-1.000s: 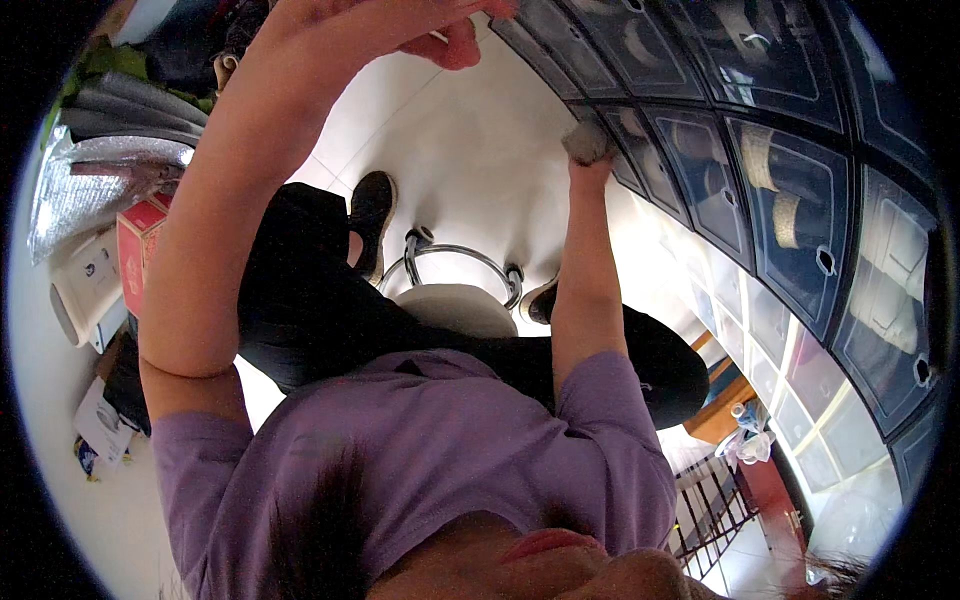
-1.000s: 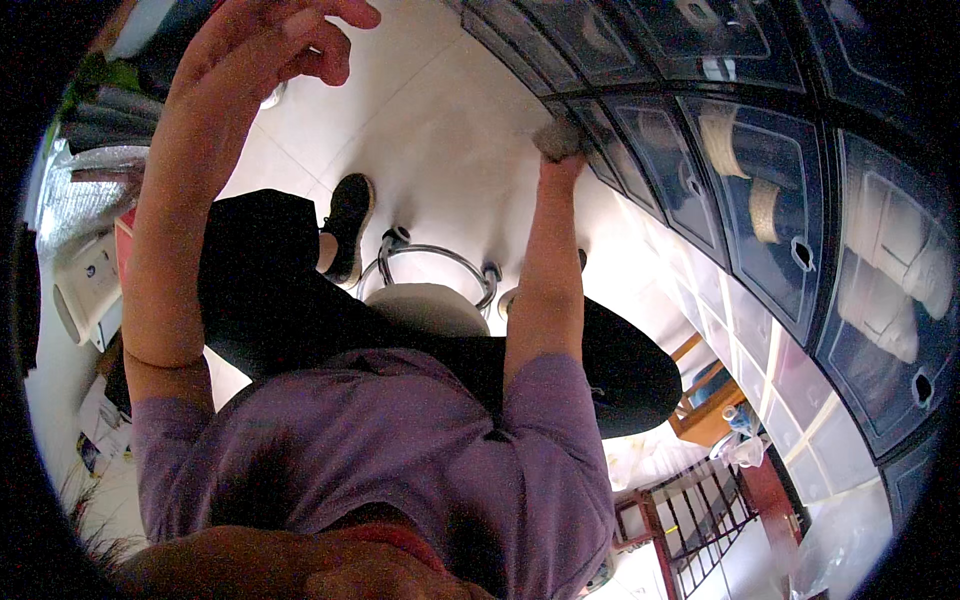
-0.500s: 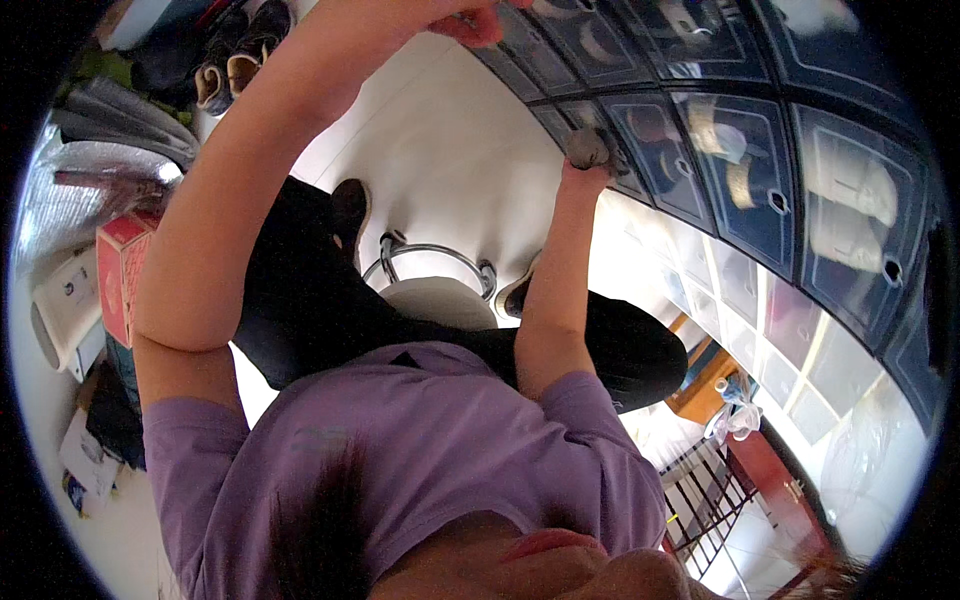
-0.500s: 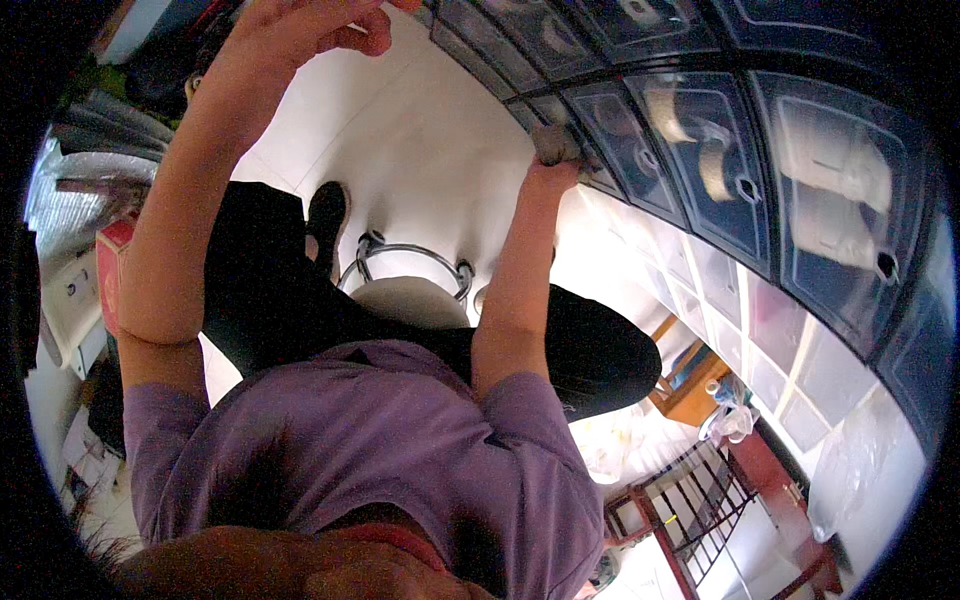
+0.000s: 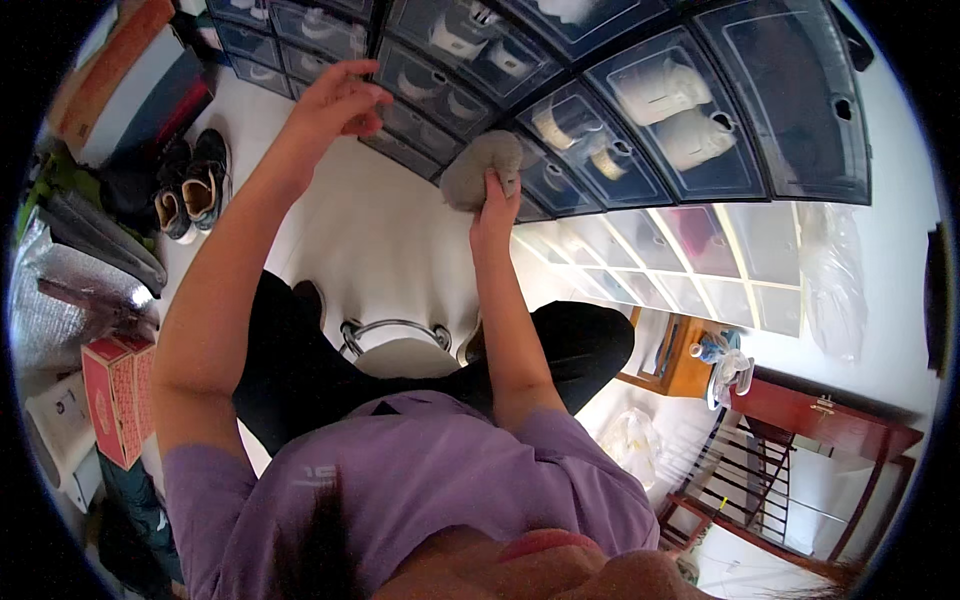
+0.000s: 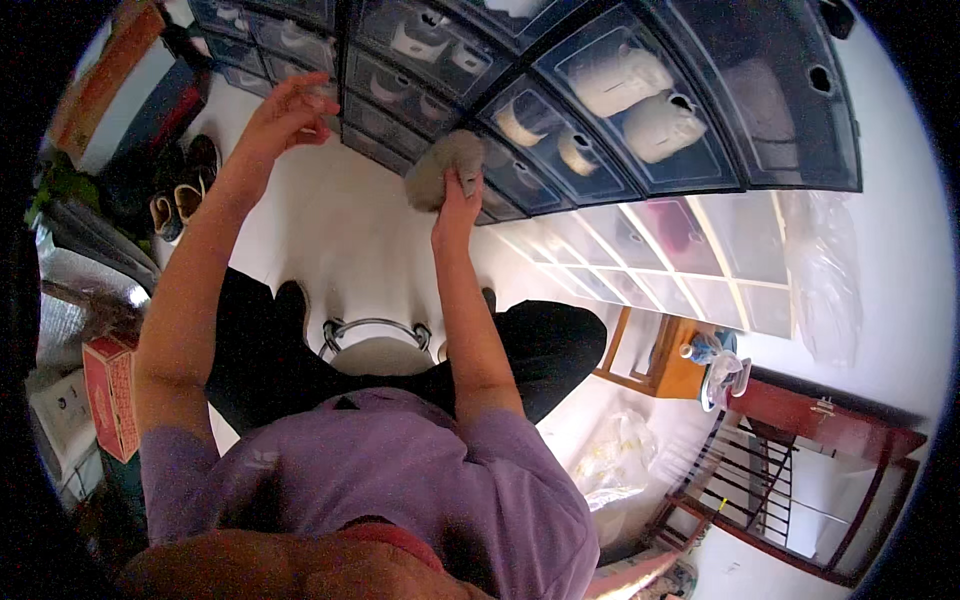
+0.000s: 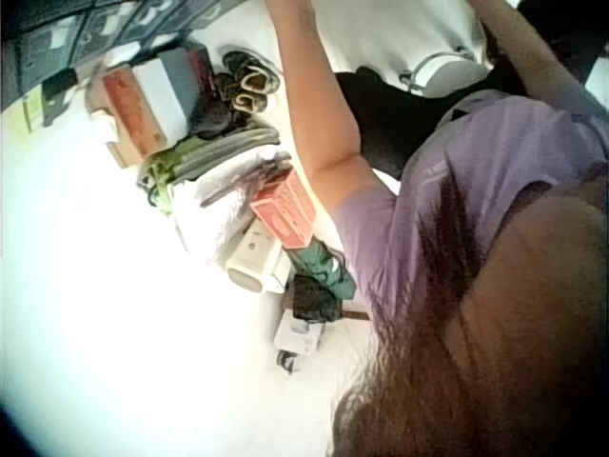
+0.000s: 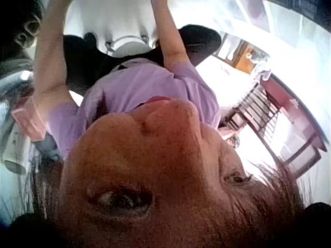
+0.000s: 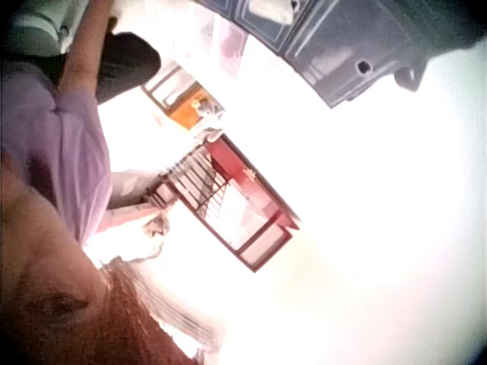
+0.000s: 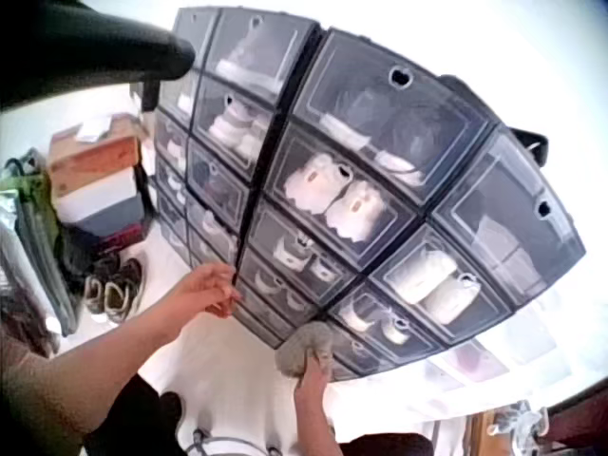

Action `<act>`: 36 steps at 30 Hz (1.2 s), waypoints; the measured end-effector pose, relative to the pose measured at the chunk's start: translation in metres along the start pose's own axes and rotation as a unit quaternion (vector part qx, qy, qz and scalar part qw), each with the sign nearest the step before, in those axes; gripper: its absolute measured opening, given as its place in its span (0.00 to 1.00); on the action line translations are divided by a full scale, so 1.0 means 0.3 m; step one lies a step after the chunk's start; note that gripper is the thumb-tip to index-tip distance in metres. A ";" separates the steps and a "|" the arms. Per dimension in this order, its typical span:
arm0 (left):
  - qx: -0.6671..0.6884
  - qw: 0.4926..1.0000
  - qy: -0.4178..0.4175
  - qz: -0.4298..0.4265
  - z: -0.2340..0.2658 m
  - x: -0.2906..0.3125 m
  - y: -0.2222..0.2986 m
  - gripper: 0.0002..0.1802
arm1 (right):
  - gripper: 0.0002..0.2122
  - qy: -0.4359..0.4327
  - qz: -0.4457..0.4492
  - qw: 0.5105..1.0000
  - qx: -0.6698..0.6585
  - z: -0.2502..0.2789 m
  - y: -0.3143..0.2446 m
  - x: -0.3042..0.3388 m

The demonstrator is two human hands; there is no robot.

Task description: The person wipes the exterior surfaces of multiple plastic shoe boxes using a grey cloth. They move between different stacks of boxes, wiping the lids and sides while sitting on a stool.

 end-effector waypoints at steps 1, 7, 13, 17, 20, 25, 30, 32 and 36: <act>0.012 1.000 -0.007 0.000 0.001 0.003 0.000 0.28 | 0.20 -0.076 0.069 0.992 0.074 -0.034 -0.056 0.015; 0.021 1.000 0.017 0.005 0.029 0.027 0.017 0.27 | 0.28 0.052 0.619 0.665 0.414 -0.119 -0.733 0.286; 0.049 0.999 0.005 -0.005 0.036 0.019 -0.012 0.27 | 0.28 0.055 0.681 0.449 0.576 -0.027 -0.814 0.196; 0.060 0.998 0.008 0.002 0.014 0.030 0.005 0.26 | 0.29 0.006 0.661 0.452 0.599 0.043 -0.844 0.224; 0.080 0.997 -0.003 -0.006 -0.003 0.024 0.010 0.25 | 0.31 -0.012 0.668 0.488 0.561 -0.018 -0.973 0.315; 0.106 0.994 -0.011 -0.007 -0.010 0.022 -0.006 0.24 | 0.25 0.059 0.755 0.293 0.584 -0.319 -1.174 0.460; 0.132 0.991 -0.035 0.004 -0.088 0.013 -0.022 0.22 | 0.22 0.055 0.768 0.203 0.605 -0.497 -1.190 0.388; 0.127 0.991 -0.035 0.005 -0.097 0.013 -0.040 0.22 | 0.22 0.025 0.760 0.229 0.608 -0.552 -1.173 0.396; 0.143 0.989 -0.040 0.000 -0.107 0.008 -0.052 0.23 | 0.22 0.016 0.785 0.203 0.585 -0.687 -1.163 0.403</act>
Point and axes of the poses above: each hand's wrist, its own x-axis away from the middle knuckle, its own z-axis out of the back of the hand, y = z × x, the point moved 7 cm from there along -x, towards the middle knuckle, and after that the axes turned 9 degrees about x, right-handed, at the moved point
